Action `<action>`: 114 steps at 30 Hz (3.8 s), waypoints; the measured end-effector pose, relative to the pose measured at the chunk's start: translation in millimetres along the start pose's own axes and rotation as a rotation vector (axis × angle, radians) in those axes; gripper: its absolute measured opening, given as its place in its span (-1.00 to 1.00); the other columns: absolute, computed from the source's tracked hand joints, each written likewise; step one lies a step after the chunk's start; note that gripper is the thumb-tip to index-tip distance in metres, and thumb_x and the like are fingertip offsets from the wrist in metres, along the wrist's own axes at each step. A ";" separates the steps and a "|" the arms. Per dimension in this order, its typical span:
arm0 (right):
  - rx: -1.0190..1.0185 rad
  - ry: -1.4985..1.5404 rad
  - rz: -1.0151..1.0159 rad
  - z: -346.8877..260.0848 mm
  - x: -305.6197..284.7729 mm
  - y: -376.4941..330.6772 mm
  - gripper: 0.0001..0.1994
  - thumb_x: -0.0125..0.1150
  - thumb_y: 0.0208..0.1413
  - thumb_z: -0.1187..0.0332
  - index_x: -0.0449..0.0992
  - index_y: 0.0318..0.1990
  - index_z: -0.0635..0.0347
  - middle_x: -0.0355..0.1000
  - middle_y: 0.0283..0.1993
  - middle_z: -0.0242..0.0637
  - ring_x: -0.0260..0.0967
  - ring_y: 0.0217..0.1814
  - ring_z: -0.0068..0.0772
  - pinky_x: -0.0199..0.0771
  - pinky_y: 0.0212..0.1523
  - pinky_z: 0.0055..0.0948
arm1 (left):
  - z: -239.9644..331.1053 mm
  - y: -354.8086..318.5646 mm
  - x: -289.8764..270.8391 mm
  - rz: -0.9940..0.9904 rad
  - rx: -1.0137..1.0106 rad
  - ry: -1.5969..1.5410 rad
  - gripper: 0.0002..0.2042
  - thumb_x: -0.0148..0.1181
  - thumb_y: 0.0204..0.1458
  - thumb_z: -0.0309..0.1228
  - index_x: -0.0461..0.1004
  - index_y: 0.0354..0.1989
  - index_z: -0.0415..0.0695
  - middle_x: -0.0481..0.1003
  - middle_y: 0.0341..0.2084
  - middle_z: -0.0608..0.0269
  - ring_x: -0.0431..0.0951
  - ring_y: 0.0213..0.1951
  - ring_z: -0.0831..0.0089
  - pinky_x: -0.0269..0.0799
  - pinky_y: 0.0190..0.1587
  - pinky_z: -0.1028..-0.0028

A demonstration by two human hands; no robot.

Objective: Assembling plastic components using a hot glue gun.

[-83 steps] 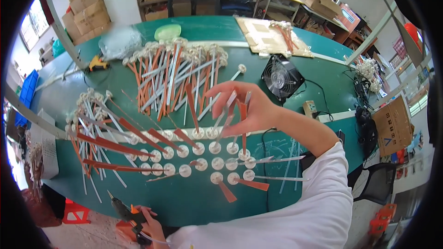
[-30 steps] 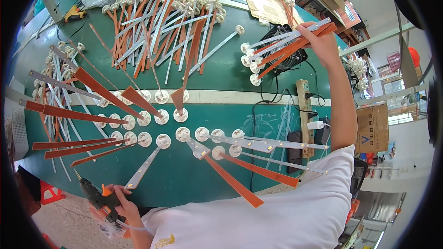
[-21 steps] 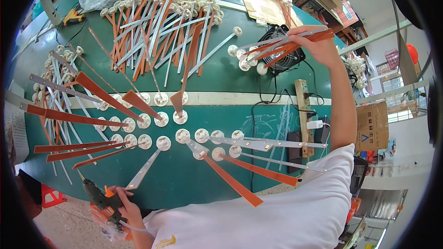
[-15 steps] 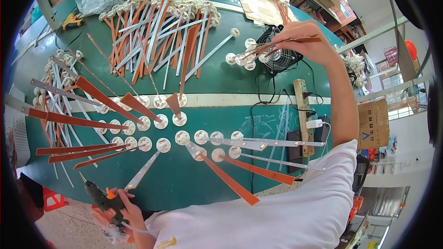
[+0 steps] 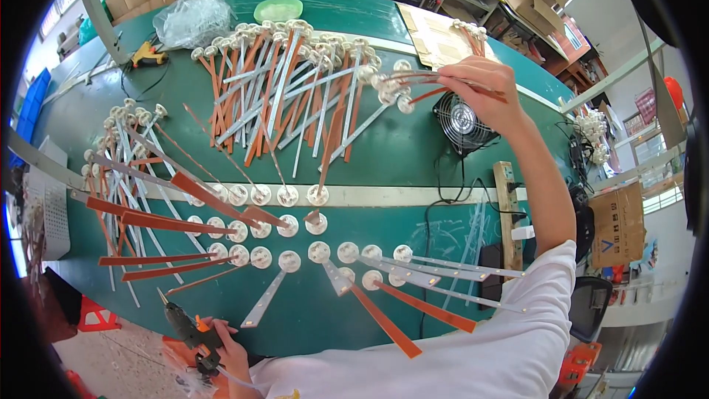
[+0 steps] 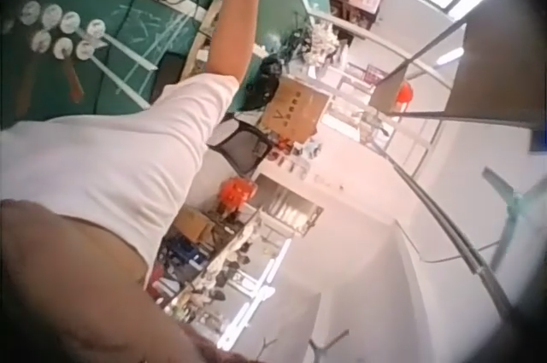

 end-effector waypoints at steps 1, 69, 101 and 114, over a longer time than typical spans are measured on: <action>-0.078 -0.038 0.048 -5.8 2.3 2.4 -0.86 0.32 -0.02 0.57 0.63 -0.26 0.33 0.58 -0.37 -0.21 0.52 -0.36 -0.31 0.47 -0.31 -0.45 | -1.9 0.0 -0.7 -0.003 -0.012 0.022 -0.82 0.00 0.25 -0.49 0.25 -0.07 -0.32 0.38 -0.41 0.16 0.38 -0.52 0.58 0.38 -0.51 0.63; 0.245 0.385 -0.375 -201.9 143.0 112.3 -0.58 0.62 -0.28 0.35 0.59 -0.19 0.07 0.32 -0.11 -0.40 0.32 -0.01 -0.51 0.45 -0.23 -0.53 | -18.0 -5.2 -14.5 -0.076 -0.117 -0.276 -0.78 0.16 0.12 -0.57 0.31 -0.10 -0.29 0.45 -0.38 0.19 0.51 -0.43 0.52 0.48 -0.46 0.57; 0.975 0.176 -0.142 7.3 -11.3 3.1 -0.66 0.37 0.07 0.20 0.60 -0.18 0.34 0.57 -0.22 -0.25 0.55 -0.23 -0.46 0.65 -0.21 -0.49 | -14.7 0.5 -5.6 -0.174 -0.086 -0.178 -0.82 0.08 0.21 -0.50 0.30 -0.07 -0.25 0.40 -0.40 0.21 0.43 -0.46 0.56 0.42 -0.43 0.58; 1.152 0.037 0.025 74.1 -73.9 -36.5 -0.67 0.36 0.08 0.18 0.53 -0.18 0.26 0.56 -0.22 -0.25 0.57 -0.23 -0.46 0.66 -0.18 -0.51 | 12.3 -0.5 2.2 -0.155 -0.055 -0.057 -0.83 0.03 0.24 -0.48 0.27 -0.09 -0.29 0.39 -0.40 0.19 0.40 -0.49 0.54 0.40 -0.40 0.55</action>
Point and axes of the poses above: each hand's wrist, its own y-axis towards the middle knuckle, its own x-axis out of the palm, z = x × y, the point moved 9 cm from there along y, towards the middle knuckle
